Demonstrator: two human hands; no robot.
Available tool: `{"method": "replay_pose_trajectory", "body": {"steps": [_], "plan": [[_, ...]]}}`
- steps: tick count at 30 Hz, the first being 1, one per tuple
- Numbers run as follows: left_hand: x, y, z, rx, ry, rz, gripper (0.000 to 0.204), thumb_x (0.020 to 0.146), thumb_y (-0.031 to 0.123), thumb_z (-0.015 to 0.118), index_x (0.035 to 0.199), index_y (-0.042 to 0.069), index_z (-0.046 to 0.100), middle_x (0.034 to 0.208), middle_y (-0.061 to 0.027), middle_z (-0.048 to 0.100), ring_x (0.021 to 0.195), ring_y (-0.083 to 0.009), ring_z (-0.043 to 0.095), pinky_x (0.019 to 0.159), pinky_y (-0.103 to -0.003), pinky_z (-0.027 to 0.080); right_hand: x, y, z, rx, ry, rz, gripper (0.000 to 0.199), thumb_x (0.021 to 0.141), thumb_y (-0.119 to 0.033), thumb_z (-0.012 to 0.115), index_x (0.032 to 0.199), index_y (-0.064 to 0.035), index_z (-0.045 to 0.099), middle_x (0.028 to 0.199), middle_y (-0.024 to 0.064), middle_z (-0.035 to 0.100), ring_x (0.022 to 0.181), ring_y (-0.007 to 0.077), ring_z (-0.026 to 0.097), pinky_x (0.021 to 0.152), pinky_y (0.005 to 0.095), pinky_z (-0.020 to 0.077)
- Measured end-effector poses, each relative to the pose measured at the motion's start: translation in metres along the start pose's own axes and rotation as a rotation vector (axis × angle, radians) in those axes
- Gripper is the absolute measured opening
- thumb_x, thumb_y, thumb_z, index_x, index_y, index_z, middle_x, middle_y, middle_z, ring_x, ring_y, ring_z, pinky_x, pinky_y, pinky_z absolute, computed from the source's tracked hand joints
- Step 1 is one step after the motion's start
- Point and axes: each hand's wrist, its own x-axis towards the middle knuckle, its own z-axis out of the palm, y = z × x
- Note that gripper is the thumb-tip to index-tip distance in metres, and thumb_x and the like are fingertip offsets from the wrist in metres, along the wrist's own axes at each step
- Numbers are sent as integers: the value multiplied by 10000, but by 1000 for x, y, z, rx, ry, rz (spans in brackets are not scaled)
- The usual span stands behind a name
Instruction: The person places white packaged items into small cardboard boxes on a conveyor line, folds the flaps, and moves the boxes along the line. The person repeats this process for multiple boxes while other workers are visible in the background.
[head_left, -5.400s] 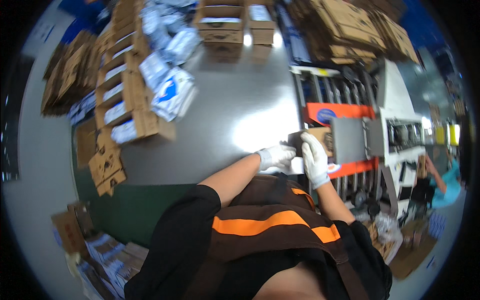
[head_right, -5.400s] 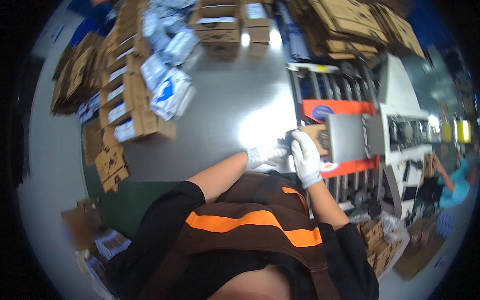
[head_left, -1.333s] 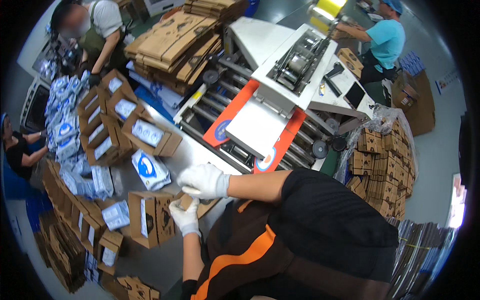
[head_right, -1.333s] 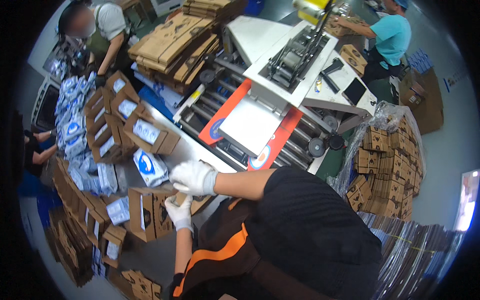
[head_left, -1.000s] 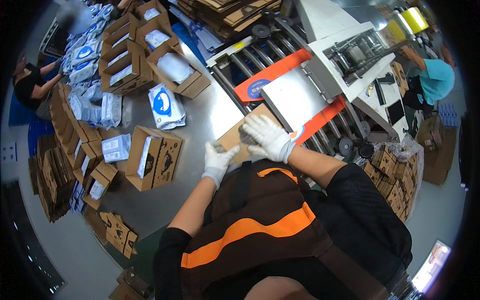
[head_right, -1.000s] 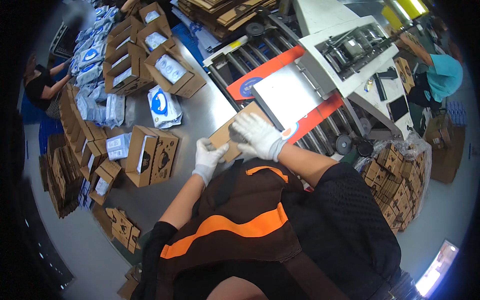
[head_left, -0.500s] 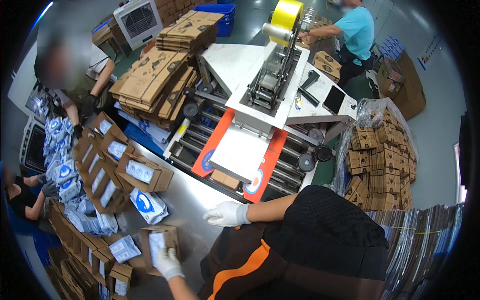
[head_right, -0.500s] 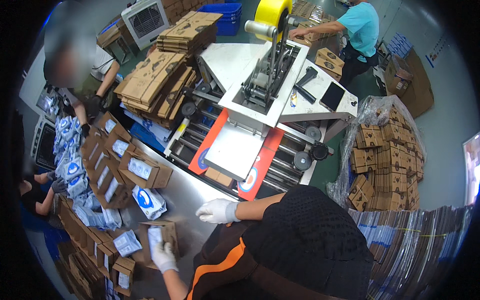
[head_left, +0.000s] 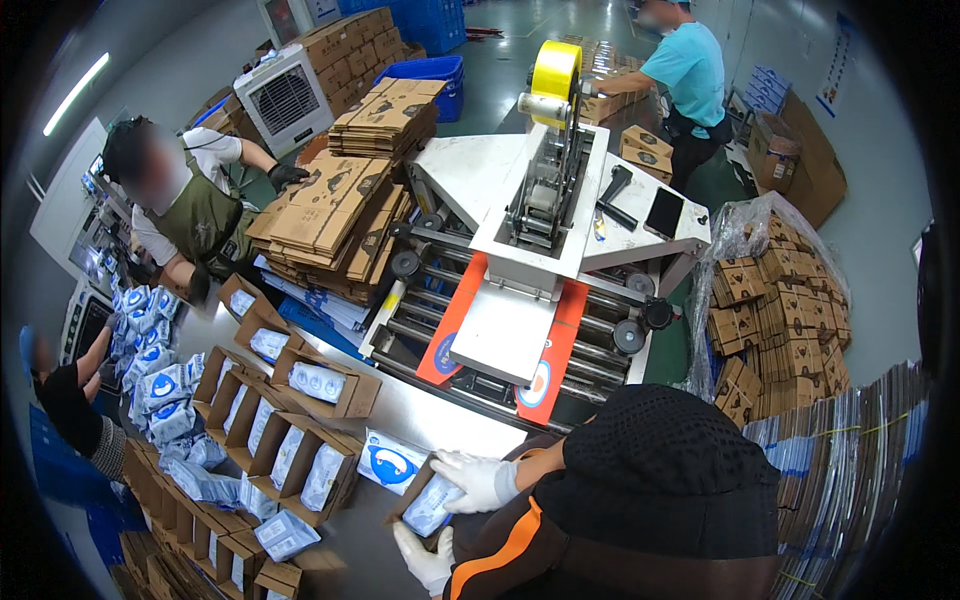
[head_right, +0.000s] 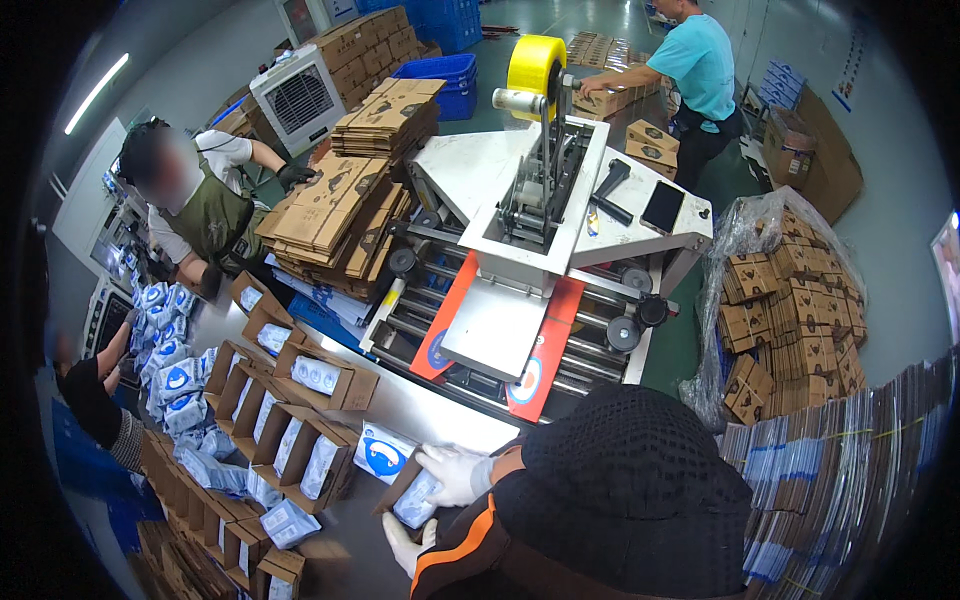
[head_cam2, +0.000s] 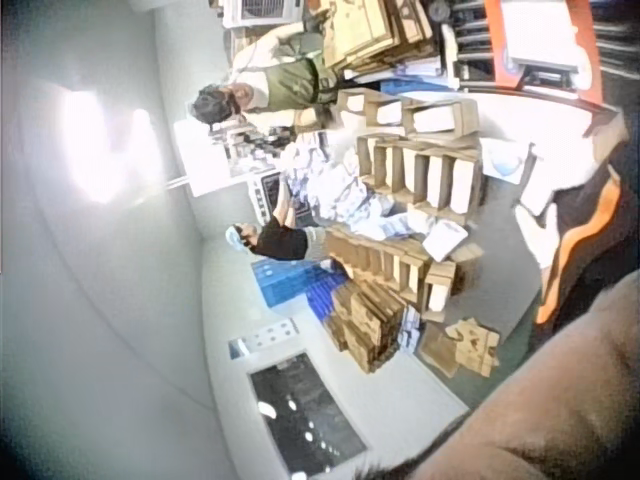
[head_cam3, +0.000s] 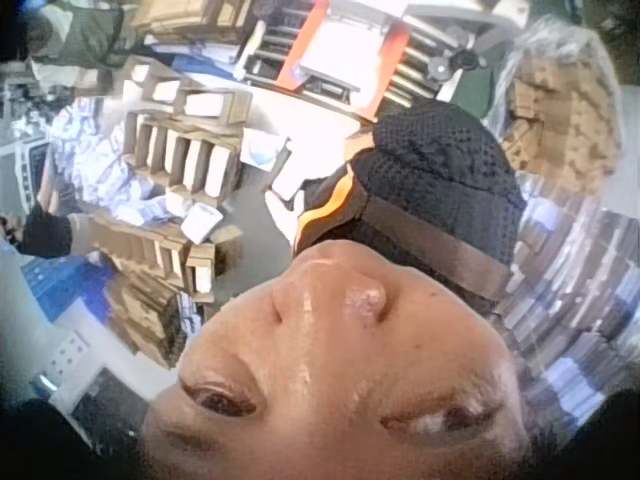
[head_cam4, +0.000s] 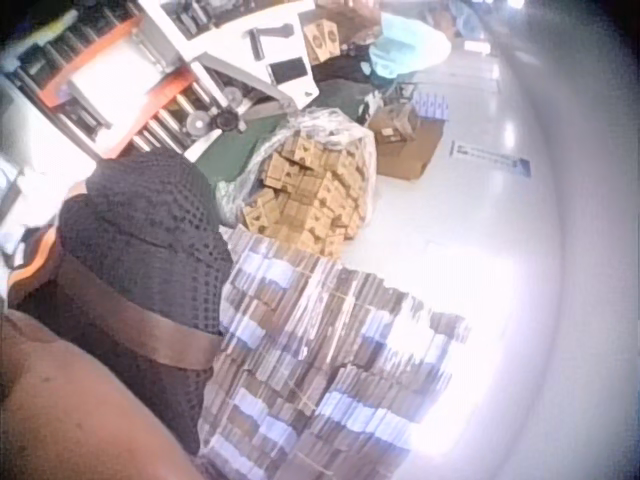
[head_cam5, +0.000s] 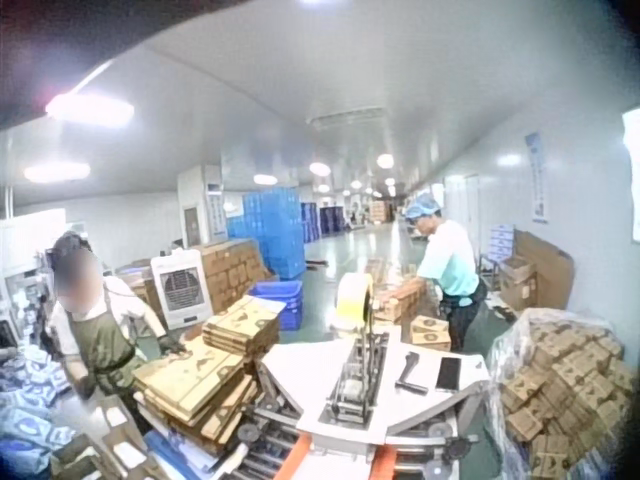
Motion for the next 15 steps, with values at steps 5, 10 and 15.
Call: {"method": "replay_pose_trajectory", "body": {"steps": [5, 10, 15], "plan": [[22, -44, -10, 616, -317, 310, 666, 852, 296, 791, 1412, 7, 578, 1499, -238, 507, 1349, -410, 498, 1144, -430, 402, -10, 4, -17, -68, -279, 22, 898, 921, -490, 620, 1509, 126, 337, 1579, 396, 264, 1509, 484, 257, 1250, 456, 243], [38, -4, -22, 465, -438, 199, 464, 868, 291, 785, 1217, -7, 721, 1332, -184, 659, 1277, -329, 544, 1099, -406, 427, 15, 8, 4, -300, -335, -284, 655, 975, -463, 581, 1297, 106, 603, 1377, 359, 546, 1269, 450, 562, 1108, 481, 419], [29, -52, -19, 249, -361, 182, 421, 838, 179, 826, 1189, -29, 726, 1255, -158, 700, 1223, -290, 604, 1061, -377, 462, 79, 40, 23, 289, -740, -204, 445, 960, -401, 581, 1080, 10, 698, 1115, 230, 666, 1054, 343, 645, 930, 437, 478]]}}
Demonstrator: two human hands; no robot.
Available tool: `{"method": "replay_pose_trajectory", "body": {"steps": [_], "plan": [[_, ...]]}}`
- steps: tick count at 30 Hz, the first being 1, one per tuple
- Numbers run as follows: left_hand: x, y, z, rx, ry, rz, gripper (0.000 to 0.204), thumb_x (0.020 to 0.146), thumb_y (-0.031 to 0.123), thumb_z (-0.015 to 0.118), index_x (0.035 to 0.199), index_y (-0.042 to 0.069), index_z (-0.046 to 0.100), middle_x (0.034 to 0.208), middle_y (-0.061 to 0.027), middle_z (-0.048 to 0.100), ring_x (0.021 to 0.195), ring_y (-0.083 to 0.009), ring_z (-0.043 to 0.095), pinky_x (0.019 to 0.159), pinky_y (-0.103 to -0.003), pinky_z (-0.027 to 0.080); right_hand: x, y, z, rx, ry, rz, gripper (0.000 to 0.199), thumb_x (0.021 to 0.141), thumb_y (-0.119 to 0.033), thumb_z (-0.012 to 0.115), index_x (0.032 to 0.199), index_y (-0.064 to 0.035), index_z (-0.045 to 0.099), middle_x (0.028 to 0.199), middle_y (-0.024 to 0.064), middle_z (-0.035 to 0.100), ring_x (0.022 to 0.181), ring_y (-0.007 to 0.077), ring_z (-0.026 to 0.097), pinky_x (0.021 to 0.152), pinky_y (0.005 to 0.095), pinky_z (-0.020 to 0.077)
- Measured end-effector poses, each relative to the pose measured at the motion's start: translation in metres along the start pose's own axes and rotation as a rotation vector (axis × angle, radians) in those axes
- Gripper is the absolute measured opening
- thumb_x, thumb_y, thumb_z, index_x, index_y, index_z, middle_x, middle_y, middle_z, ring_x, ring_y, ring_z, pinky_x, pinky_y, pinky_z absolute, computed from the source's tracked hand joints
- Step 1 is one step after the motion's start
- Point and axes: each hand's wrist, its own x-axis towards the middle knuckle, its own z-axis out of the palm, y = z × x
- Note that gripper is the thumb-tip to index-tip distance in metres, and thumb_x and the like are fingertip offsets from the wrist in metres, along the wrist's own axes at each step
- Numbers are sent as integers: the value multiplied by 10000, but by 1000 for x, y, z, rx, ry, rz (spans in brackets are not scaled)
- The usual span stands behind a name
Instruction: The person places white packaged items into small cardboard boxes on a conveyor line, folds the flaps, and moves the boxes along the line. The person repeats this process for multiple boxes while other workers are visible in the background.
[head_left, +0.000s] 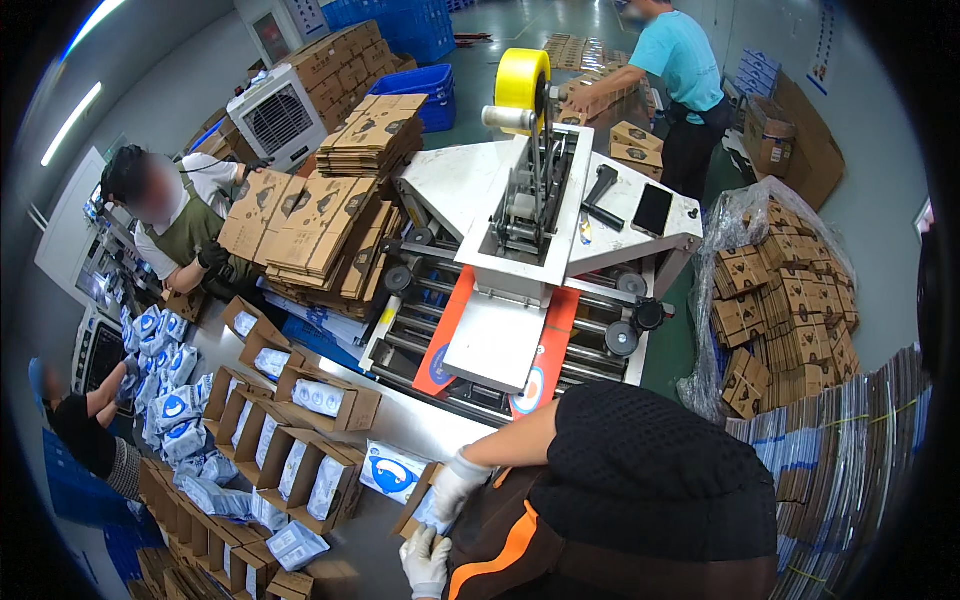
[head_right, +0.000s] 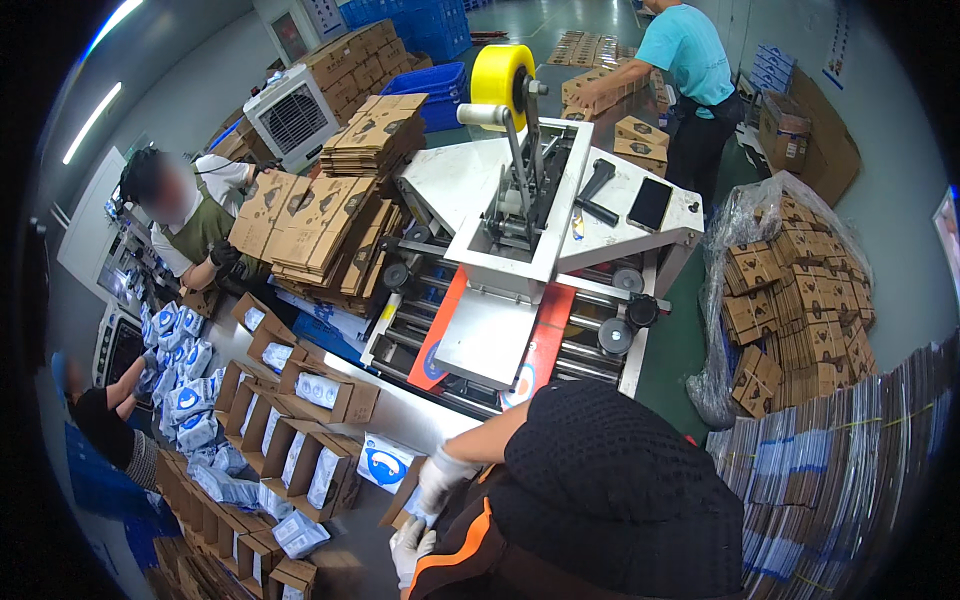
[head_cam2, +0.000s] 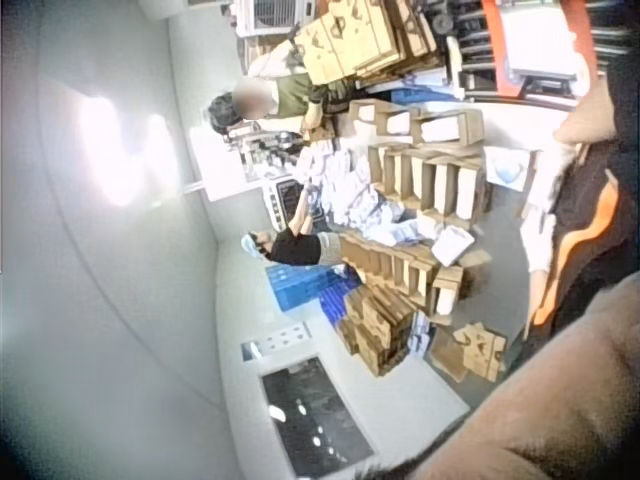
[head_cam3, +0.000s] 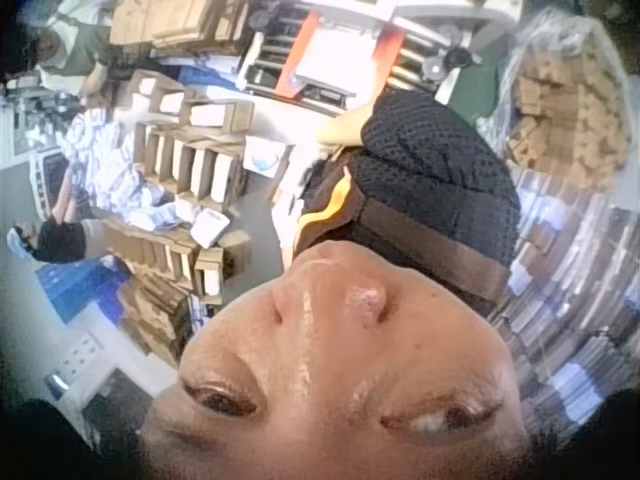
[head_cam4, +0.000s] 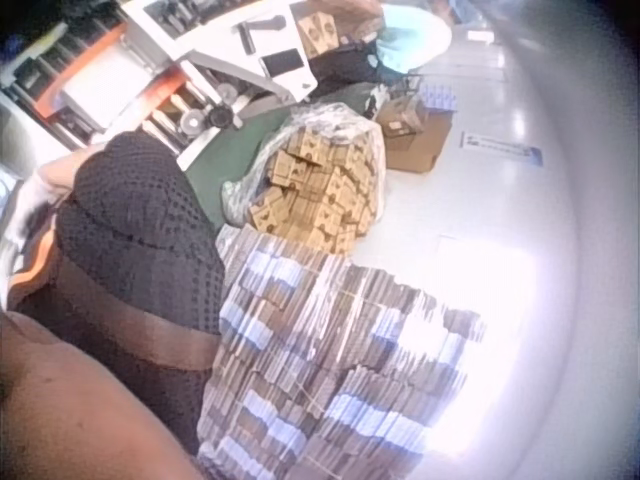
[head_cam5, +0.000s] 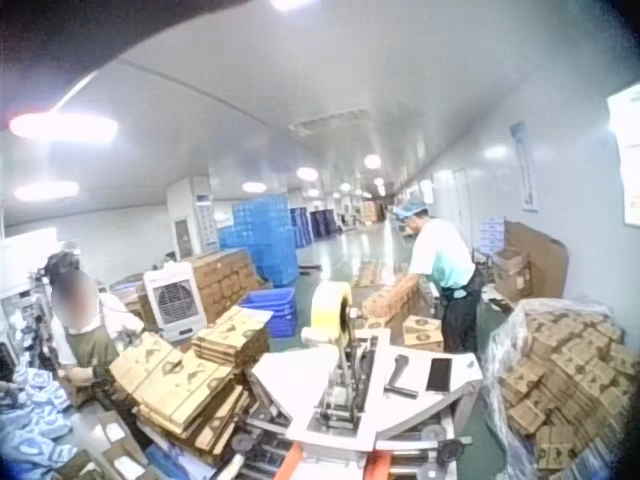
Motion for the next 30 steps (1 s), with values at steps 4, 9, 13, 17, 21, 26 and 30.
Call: {"method": "replay_pose_trajectory", "body": {"steps": [4, 9, 13, 17, 21, 26, 30], "plan": [[25, 2, 6, -527, 216, -383, 352, 763, 70, 879, 1051, -55, 722, 992, -77, 700, 809, -128, 619, 742, -278, 524, 5, -2, -22, 320, 275, 196, 344, 917, -357, 601, 877, -53, 757, 895, 114, 733, 874, 262, 694, 787, 367, 517], [25, 2, 22, -21, 553, -212, 249, 810, 78, 843, 842, 5, 606, 876, -78, 542, 692, -192, 511, 656, -341, 468, -15, -112, -9, -471, 525, -146, 386, 883, -332, 610, 1114, -38, 708, 921, 203, 710, 984, 400, 671, 877, 485, 520], [4, -6, 39, -99, 563, -357, 476, 739, 183, 922, 953, 18, 531, 868, -51, 458, 700, -189, 443, 631, -355, 425, -10, 0, 37, -864, 599, -367, 749, 845, -450, 700, 1374, 53, 529, 1388, 264, 543, 1315, 390, 511, 1143, 476, 361], [-8, -34, 55, -349, 467, -407, 526, 779, 237, 922, 1027, 27, 509, 792, 6, 451, 692, -125, 440, 615, -298, 408, -25, -5, 33, -751, 449, -177, 681, 937, -475, 600, 1428, -10, 521, 1517, 245, 453, 1438, 404, 388, 1210, 494, 265], [12, -14, 42, -531, 274, -509, 480, 842, 249, 883, 1017, 27, 495, 821, 3, 500, 717, -102, 481, 640, -271, 441, -36, -2, 24, -755, 499, -210, 617, 962, -425, 585, 1419, -13, 542, 1551, 229, 436, 1462, 379, 377, 1220, 497, 254], [28, -8, 45, -690, 153, -496, 385, 906, 217, 817, 1015, 32, 497, 828, -15, 552, 648, -100, 519, 546, -256, 447, -36, 17, 24, -849, 577, -200, 608, 935, -376, 643, 1425, -30, 543, 1537, 205, 464, 1465, 359, 385, 1217, 503, 258], [38, 15, 38, -821, 107, -474, 319, 941, 212, 768, 1059, 45, 523, 808, -16, 581, 539, -99, 520, 426, -250, 403, -37, 22, 21, -850, 606, -189, 596, 905, -356, 662, 1402, -43, 563, 1508, 176, 495, 1456, 348, 393, 1209, 498, 269]]}}
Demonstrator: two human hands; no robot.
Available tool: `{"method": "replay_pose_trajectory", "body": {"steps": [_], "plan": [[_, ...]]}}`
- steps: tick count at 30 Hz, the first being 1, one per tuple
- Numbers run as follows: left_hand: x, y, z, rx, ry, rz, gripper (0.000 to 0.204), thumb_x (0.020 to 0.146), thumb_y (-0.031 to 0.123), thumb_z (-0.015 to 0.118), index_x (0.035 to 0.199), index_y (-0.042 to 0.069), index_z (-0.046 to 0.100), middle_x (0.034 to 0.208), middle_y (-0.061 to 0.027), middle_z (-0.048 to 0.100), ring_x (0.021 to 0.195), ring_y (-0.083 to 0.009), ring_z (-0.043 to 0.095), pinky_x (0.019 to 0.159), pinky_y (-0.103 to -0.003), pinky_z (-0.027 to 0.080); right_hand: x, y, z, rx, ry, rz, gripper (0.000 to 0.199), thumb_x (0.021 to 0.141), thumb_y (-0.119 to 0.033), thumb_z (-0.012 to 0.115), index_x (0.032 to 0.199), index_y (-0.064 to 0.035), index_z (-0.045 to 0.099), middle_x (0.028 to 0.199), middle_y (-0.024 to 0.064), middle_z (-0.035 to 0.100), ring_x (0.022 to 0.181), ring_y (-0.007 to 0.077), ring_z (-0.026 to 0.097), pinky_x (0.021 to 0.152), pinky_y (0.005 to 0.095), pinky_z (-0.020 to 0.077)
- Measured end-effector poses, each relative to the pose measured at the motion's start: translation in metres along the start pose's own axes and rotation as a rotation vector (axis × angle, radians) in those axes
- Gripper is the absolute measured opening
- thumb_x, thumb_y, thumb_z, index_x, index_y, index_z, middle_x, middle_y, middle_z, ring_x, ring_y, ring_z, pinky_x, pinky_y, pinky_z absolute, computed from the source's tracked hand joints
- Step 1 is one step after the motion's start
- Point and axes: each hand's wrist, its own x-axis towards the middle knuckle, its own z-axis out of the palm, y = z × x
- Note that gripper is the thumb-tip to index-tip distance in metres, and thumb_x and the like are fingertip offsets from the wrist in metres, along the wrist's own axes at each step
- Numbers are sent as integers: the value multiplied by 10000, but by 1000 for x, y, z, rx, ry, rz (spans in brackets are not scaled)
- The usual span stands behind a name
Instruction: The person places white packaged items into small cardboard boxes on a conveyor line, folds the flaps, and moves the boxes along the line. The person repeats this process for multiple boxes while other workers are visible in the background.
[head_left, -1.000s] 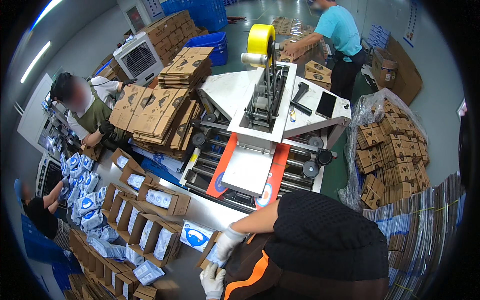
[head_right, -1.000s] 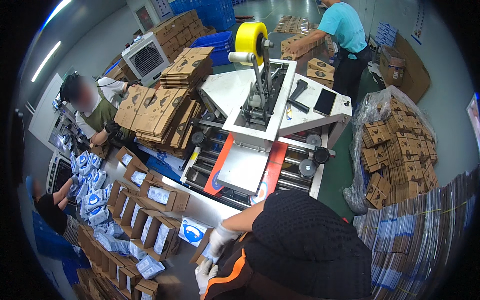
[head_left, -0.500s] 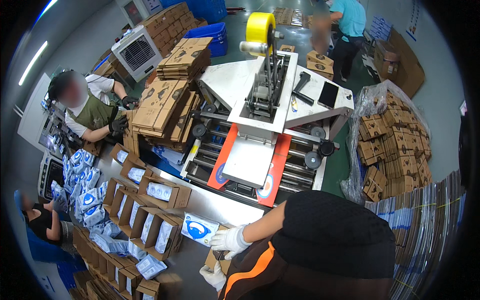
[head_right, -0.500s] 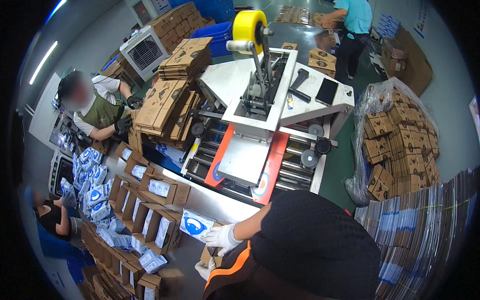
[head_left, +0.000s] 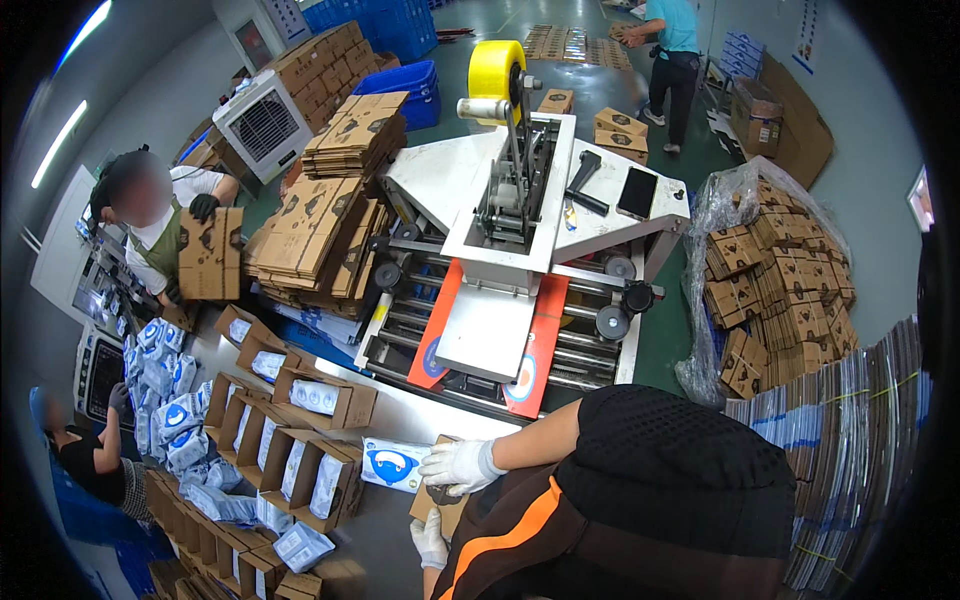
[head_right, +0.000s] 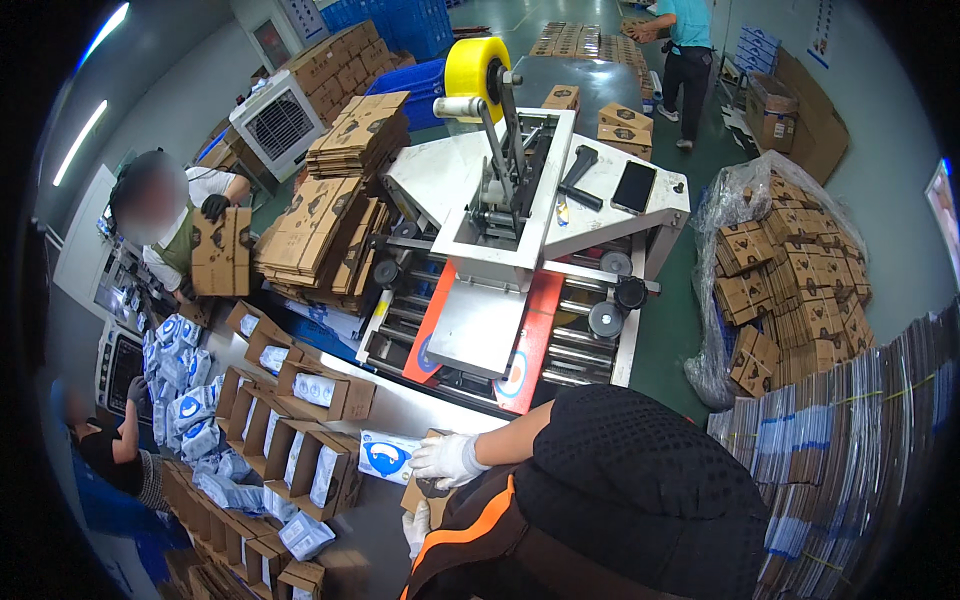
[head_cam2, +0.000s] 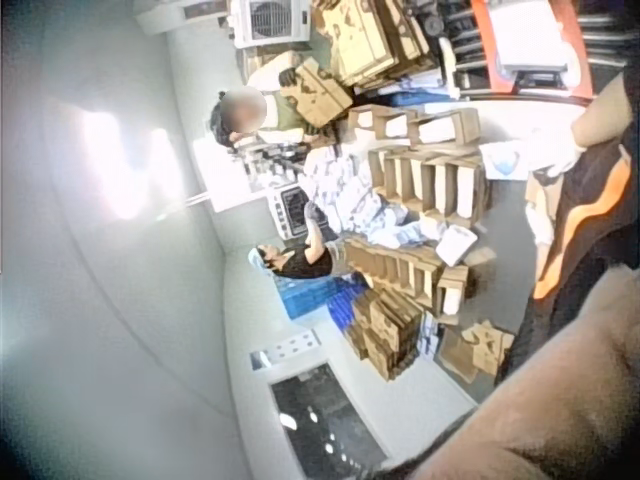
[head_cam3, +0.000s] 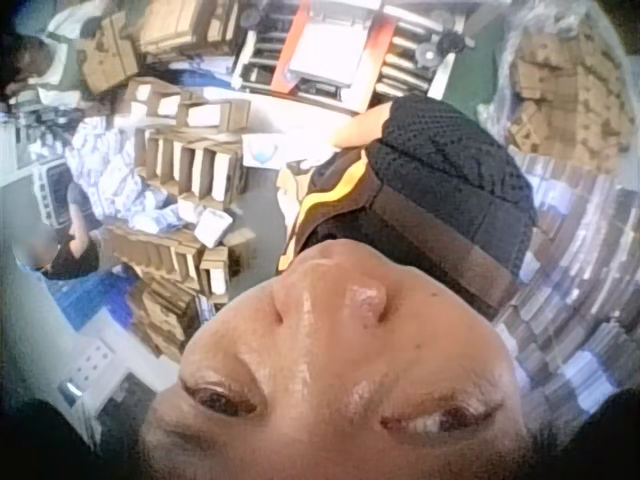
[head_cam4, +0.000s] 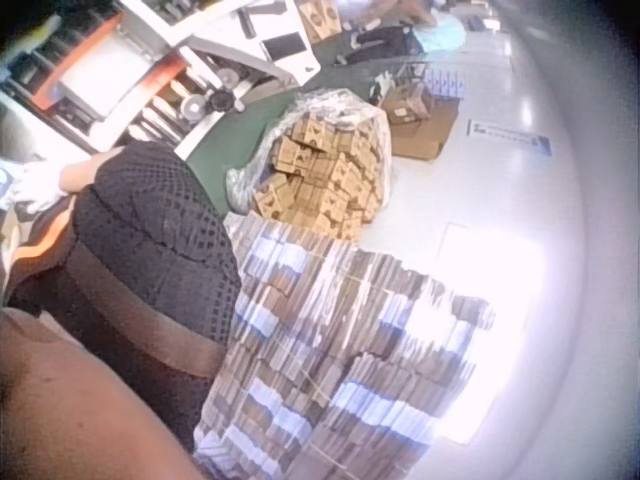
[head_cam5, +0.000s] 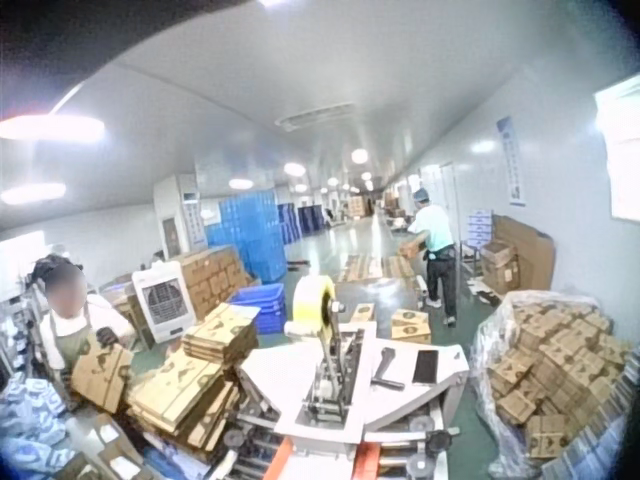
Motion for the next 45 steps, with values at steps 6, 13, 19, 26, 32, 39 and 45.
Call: {"method": "replay_pose_trajectory", "body": {"steps": [6, 13, 19, 26, 32, 39, 45], "plan": [[-6, 25, -5, 9, -112, -175, 324, 957, 251, 731, 1135, 56, 543, 835, -33, 619, 543, -92, 556, 422, -234, 410, 0, 3, -8, 5, -30, -2, 616, 904, -345, 686, 1423, -46, 545, 1525, 189, 473, 1455, 361, 391, 1220, 497, 261], [0, 10, -13, -100, -200, -139, 343, 981, 248, 694, 1211, 44, 543, 889, -52, 644, 583, -108, 585, 461, -233, 451, -1, 5, -1, 10, 20, -20, 607, 895, -344, 696, 1398, -32, 559, 1518, 198, 473, 1430, 372, 405, 1202, 498, 289], [-7, 18, -5, -218, -221, -202, 412, 1008, 207, 652, 1344, 15, 511, 1114, -119, 675, 832, -189, 702, 614, -296, 572, -2, 2, -6, -34, 36, -27, 571, 884, -331, 705, 1357, -37, 583, 1483, 191, 498, 1415, 371, 419, 1193, 489, 303], [23, -3, 17, -396, -386, -363, 426, 1052, 254, 584, 1394, 11, 514, 1240, -139, 664, 1012, -278, 706, 818, -408, 608, -19, -21, -27, -84, -122, 295, 685, 911, -388, 675, 1445, 2, 498, 1545, 227, 439, 1488, 373, 354, 1224, 514, 269], [38, 24, 107, -484, -431, -300, 411, 1043, 328, 590, 1338, 49, 527, 1146, -136, 677, 884, -256, 722, 725, -403, 628, -60, 39, -33, -175, 105, 304, 790, 931, -501, 579, 1488, 45, 449, 1580, 245, 406, 1498, 385, 348, 1257, 496, 217], [85, 49, 181, -334, -409, -326, 394, 1066, 362, 539, 1358, 99, 518, 1131, -77, 656, 950, -224, 687, 830, -402, 624, -65, 40, -57, -134, 165, 500, 493, 966, -288, 558, 1384, -28, 561, 1512, 193, 489, 1435, 358, 427, 1190, 458, 351], [94, -19, 96, 20, -353, 181, 339, 1020, 155, 603, 1333, 25, 618, 1158, -90, 685, 1035, -194, 681, 932, -344, 564, -45, -20, -38, 349, 227, 377, 305, 940, -176, 616, 1232, -122, 683, 1210, 157, 685, 1102, 335, 665, 954, 436, 530]]}}
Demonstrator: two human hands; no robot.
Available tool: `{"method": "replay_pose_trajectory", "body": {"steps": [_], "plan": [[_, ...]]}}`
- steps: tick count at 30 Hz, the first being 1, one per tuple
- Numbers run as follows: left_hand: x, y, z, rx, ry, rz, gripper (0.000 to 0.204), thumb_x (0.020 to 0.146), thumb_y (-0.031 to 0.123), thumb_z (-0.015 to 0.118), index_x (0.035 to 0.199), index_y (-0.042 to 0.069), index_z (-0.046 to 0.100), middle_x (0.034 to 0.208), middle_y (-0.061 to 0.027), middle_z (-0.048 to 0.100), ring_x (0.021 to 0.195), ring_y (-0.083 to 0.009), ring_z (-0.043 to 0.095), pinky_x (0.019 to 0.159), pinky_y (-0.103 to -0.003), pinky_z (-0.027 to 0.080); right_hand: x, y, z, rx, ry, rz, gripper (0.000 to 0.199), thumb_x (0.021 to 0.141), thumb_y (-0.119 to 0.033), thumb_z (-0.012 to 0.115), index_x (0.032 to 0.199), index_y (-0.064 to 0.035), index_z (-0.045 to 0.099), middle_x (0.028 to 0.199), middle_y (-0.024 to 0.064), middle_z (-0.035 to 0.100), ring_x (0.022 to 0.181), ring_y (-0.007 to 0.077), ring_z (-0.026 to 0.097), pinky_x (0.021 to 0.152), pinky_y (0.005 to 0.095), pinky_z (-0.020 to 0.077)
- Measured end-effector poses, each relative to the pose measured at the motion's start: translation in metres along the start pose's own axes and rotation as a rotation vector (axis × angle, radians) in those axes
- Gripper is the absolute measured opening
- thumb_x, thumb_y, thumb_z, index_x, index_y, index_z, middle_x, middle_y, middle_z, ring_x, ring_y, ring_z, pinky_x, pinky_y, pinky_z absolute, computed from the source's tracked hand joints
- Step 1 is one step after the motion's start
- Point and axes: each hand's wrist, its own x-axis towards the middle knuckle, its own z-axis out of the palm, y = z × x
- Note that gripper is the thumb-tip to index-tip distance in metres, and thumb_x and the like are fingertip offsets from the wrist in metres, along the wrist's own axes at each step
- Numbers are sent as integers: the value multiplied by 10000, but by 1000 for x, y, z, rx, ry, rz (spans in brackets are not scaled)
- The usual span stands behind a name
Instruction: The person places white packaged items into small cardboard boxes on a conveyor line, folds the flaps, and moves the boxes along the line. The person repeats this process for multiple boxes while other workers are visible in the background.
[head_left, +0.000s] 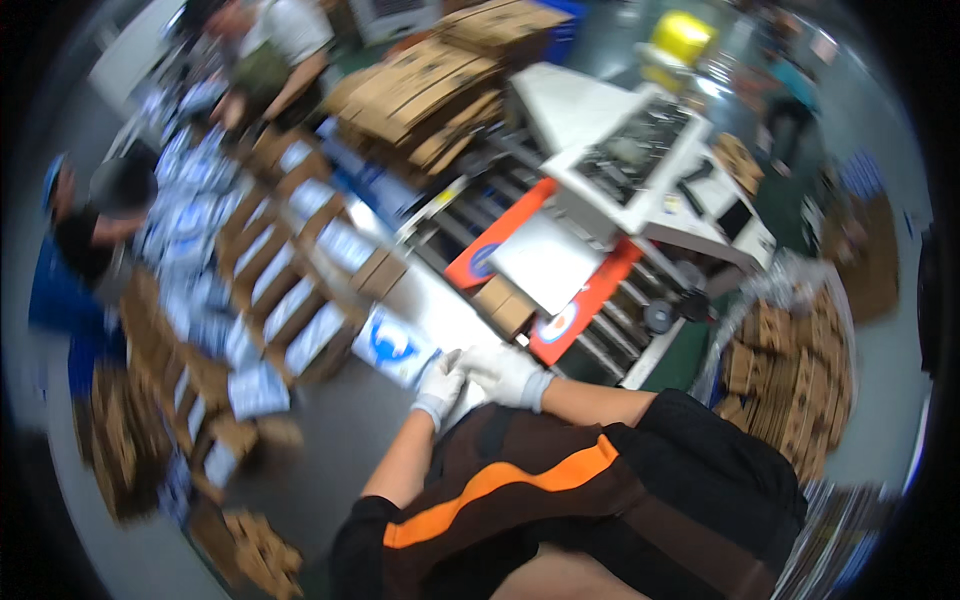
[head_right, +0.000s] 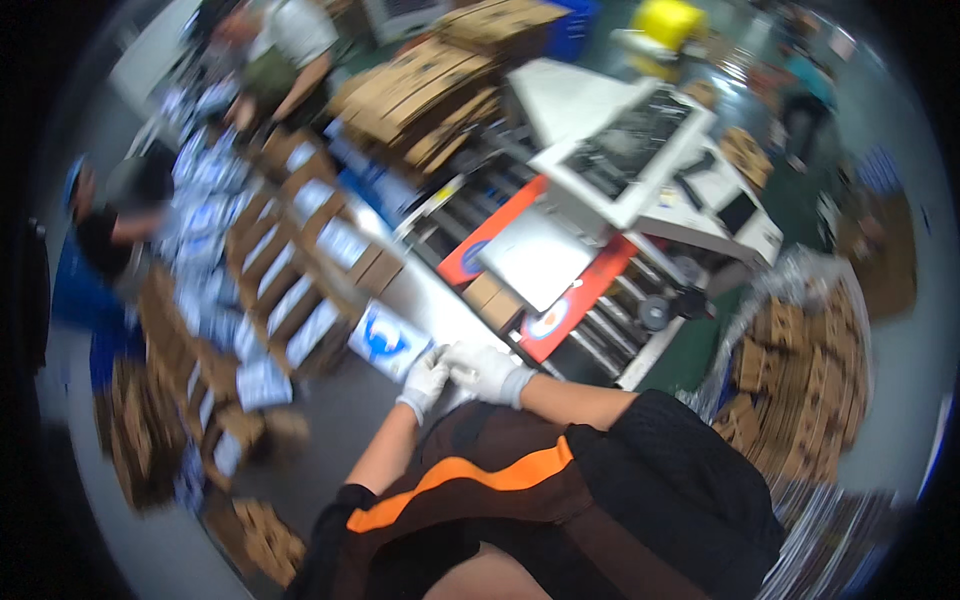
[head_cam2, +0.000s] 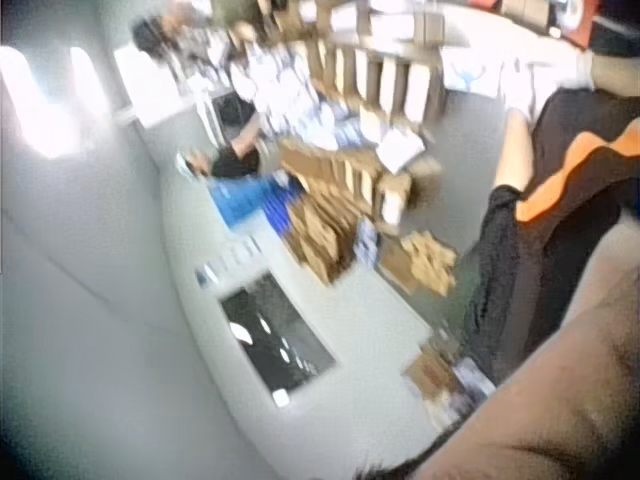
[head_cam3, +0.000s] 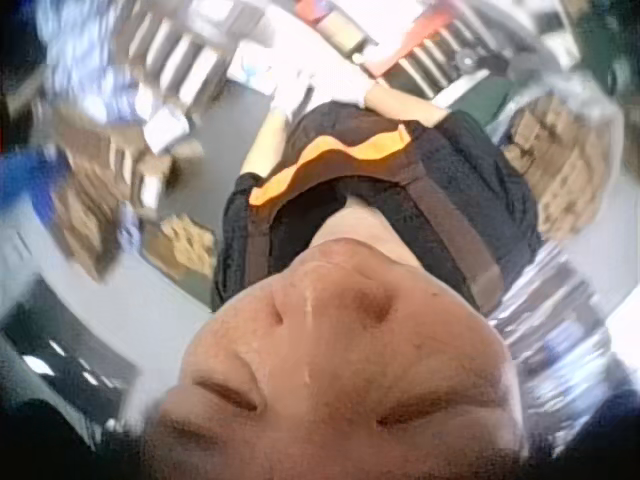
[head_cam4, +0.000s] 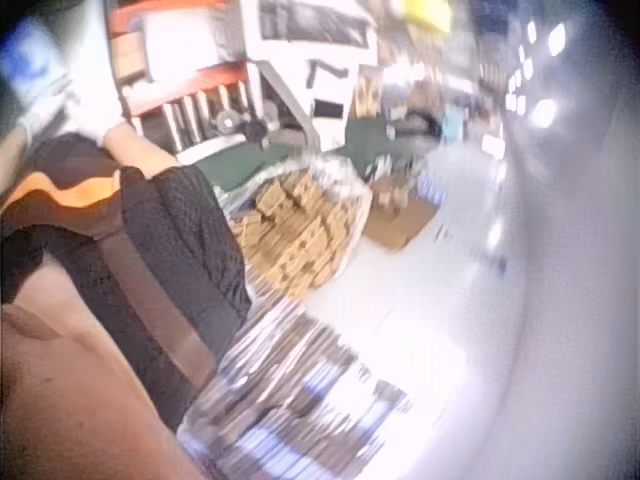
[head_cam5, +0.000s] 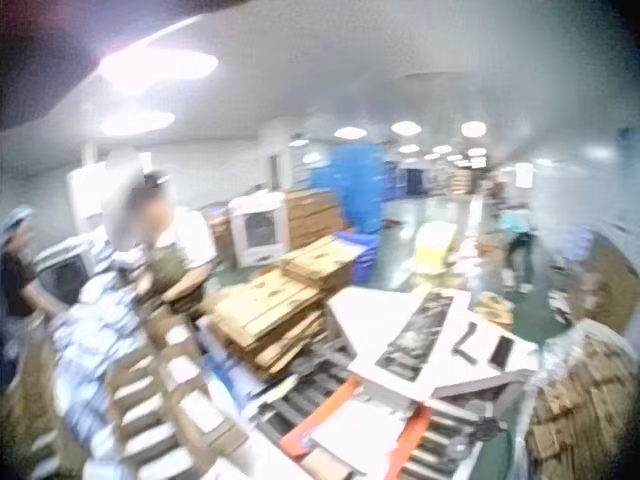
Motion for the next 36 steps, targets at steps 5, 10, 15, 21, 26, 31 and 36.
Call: {"method": "replay_pose_trajectory", "body": {"steps": [5, 10, 15, 21, 26, 31, 36], "plan": [[-138, 57, -93, 515, 694, 171, 329, 931, 126, 693, 1245, 28, 690, 1210, -153, 662, 1129, -251, 670, 1016, -357, 525, 14, 35, 39, 93, -256, 309, 396, 1006, -287, 506, 1299, -89, 684, 1232, 189, 706, 1140, 357, 673, 1022, 409, 505], [-179, 103, -187, 1101, 1080, 381, 453, 836, 120, 745, 1278, 56, 669, 1288, -155, 626, 1249, -340, 575, 1079, -478, 444, 52, -3, 85, 3, -241, 292, 375, 977, -265, 648, 1250, -10, 687, 1122, 163, 750, 1014, 260, 724, 941, 329, 541], [-108, 119, -230, 1275, 639, 498, 539, 812, 207, 797, 1307, 87, 620, 1238, -131, 653, 1219, -335, 571, 1121, -492, 391, 123, -65, 86, -585, 8, 226, 911, 744, -433, 804, 1472, -27, 434, 1508, 258, 431, 1298, 400, 538, 1088, 443, 442], [-61, 132, -264, 1375, 331, 50, 200, 898, 319, 724, 957, 132, 766, 904, -123, 741, 939, -325, 682, 904, -476, 443, 176, -40, 111, -496, -51, 585, 1080, 693, -340, 751, 1592, -37, 235, 1539, 319, 379, 1335, 464, 501, 1131, 478, 418], [-165, 109, -265, 1293, 322, 106, 143, 911, 277, 696, 925, 170, 789, 873, -110, 741, 862, -306, 686, 974, -475, 423, 126, -20, 45, 876, -238, 549, 927, 742, -167, 716, 1569, 5, 334, 1443, 180, 557, 1296, 262, 585, 1118, 377, 445], [-243, 76, -240, 1319, 171, 107, 110, 892, 310, 714, 920, 222, 774, 873, -33, 717, 910, -248, 663, 997, -525, 385, 186, -122, 44, 846, -317, 212, 968, 751, -200, 770, 1584, 20, 327, 1485, 183, 520, 1355, 229, 524, 1140, 351, 401], [-258, 78, -221, 1165, 431, 364, 443, 813, 343, 799, 1204, 161, 700, 1197, -127, 652, 1113, -290, 630, 1037, -519, 419, 289, -209, 87, 147, 259, -142, 924, 831, -454, 808, 1513, 25, 410, 1457, 273, 519, 1366, 355, 508, 1155, 400, 382]]}}
